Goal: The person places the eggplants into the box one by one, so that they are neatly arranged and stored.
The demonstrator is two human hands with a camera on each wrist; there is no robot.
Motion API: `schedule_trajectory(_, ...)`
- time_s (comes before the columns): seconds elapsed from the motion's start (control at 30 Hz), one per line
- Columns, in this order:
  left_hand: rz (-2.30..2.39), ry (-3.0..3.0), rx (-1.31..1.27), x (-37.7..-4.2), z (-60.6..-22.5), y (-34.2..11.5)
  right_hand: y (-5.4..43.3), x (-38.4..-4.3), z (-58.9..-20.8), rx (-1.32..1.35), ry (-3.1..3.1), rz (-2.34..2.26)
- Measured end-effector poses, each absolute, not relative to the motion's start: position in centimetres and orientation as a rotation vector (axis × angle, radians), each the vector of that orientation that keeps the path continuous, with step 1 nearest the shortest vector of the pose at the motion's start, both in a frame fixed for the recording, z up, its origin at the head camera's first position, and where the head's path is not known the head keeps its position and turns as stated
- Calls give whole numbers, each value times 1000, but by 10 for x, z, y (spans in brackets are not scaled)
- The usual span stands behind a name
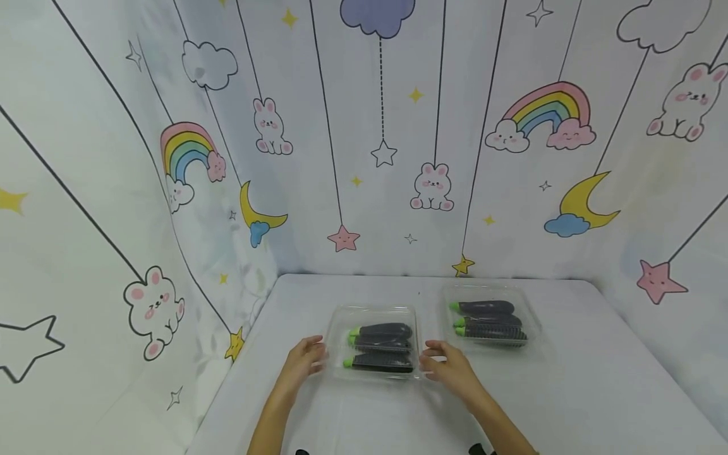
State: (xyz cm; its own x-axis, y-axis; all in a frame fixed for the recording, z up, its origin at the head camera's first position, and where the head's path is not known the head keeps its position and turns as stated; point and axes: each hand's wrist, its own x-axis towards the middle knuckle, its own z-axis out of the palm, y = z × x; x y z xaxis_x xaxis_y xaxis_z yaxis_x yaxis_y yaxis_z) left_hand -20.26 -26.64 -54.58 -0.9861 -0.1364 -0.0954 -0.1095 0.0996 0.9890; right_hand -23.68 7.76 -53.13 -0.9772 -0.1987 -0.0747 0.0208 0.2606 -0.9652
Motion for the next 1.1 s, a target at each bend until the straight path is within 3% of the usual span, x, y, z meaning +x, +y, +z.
schedule_trajectory(0.47,-2139,-2351,234,-183,-553,-269,83,-227,-547,-172,2088,-1790)
schedule_trajectory(1.1,-2304,-2305,321,-185,-553,-266,90,-233,-558,-176,1888,-1913)
